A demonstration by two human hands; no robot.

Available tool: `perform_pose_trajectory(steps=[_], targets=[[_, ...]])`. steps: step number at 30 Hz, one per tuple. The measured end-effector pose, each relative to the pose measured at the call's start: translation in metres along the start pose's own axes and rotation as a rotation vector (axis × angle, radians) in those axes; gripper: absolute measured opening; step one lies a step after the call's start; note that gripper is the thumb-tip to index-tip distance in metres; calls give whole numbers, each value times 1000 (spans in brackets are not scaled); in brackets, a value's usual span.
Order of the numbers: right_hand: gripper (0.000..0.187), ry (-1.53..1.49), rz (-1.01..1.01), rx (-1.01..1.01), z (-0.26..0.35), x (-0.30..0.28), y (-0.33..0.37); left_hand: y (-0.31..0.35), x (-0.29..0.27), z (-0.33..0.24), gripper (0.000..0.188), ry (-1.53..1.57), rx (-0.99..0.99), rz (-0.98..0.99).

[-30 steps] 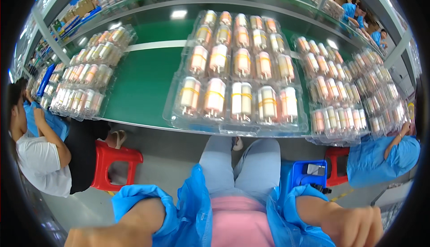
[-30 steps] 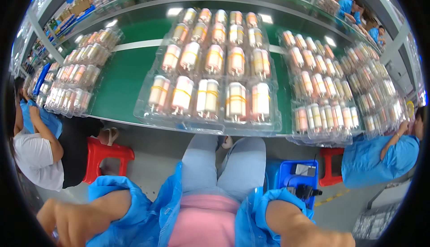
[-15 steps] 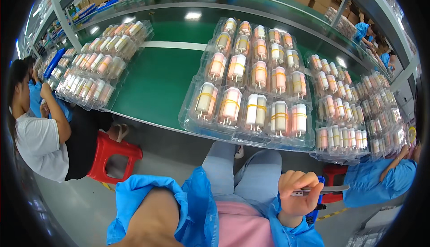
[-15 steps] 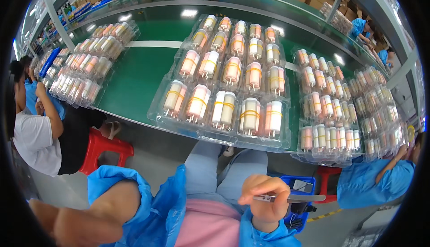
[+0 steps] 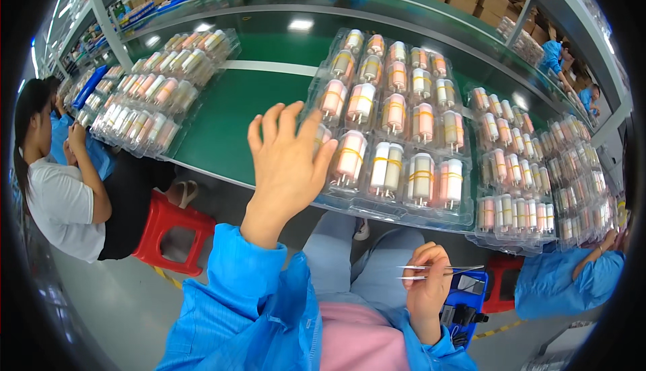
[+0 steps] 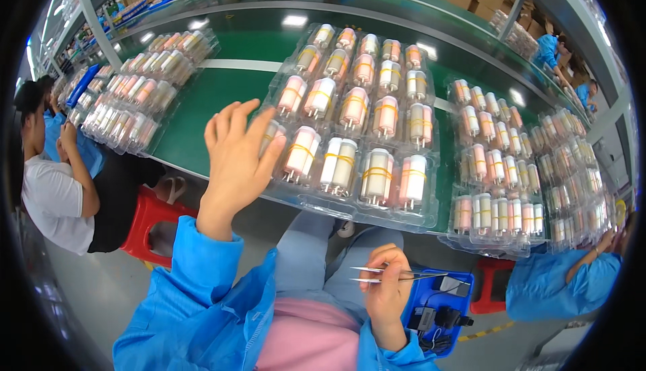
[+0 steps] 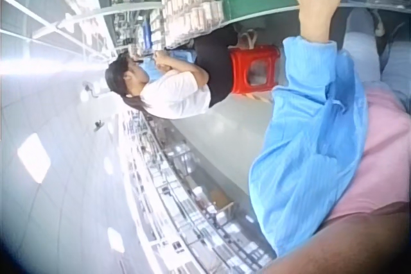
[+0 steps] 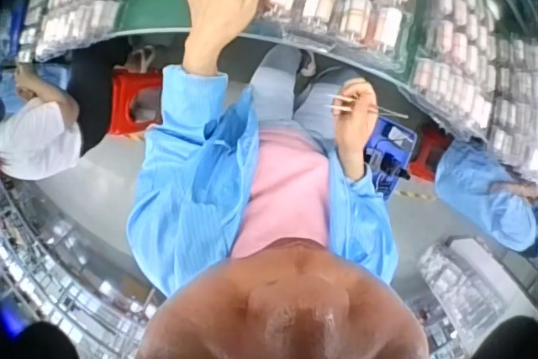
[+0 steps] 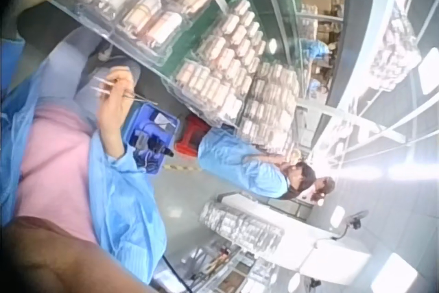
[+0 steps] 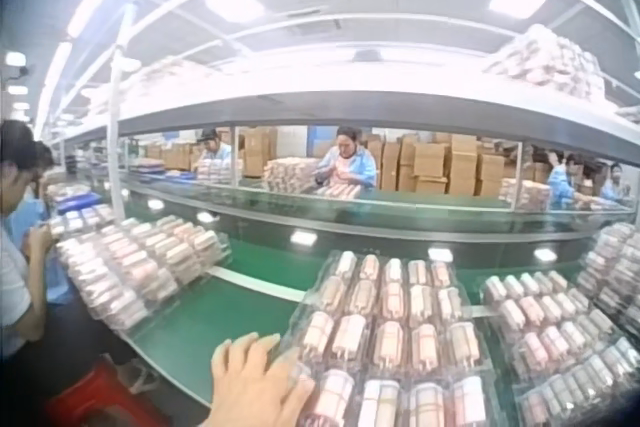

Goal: Assembling small vials by inserting components using tweezers in a production line environment.

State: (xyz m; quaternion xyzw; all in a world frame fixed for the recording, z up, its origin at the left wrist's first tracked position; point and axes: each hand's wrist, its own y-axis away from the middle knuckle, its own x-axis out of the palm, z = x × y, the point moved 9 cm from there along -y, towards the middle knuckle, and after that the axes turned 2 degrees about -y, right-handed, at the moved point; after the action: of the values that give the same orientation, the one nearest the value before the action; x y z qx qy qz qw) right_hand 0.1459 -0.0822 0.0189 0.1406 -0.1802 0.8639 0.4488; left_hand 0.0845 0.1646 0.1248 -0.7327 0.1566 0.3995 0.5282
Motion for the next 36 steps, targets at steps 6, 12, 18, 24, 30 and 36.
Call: perform_pose_trajectory(steps=[6, 12, 18, 24, 30, 36], targets=[[13, 79, -12, 75, -12, -5, 2, 5, -12, -5, 27, 427, 36, -26], [17, 138, -27, 0, -5, -10, -1, 40, -48, 6, 49, 1345, -289, -381], [17, 231, -64, 89, -15, -24, -2, 109, 21, -57, 59, 1975, -753, 546], [19, 213, -290, -204, 46, -63, 5, 133, 44, -81, 45, 2263, -739, 679], [13, 607, -416, -433, 59, -85, -9, 108, 39, -85, 31, 1526, -320, 535], [14, 538, -504, -381, 56, -89, -7, 89, 25, -82, 26, 1310, -99, 317]])
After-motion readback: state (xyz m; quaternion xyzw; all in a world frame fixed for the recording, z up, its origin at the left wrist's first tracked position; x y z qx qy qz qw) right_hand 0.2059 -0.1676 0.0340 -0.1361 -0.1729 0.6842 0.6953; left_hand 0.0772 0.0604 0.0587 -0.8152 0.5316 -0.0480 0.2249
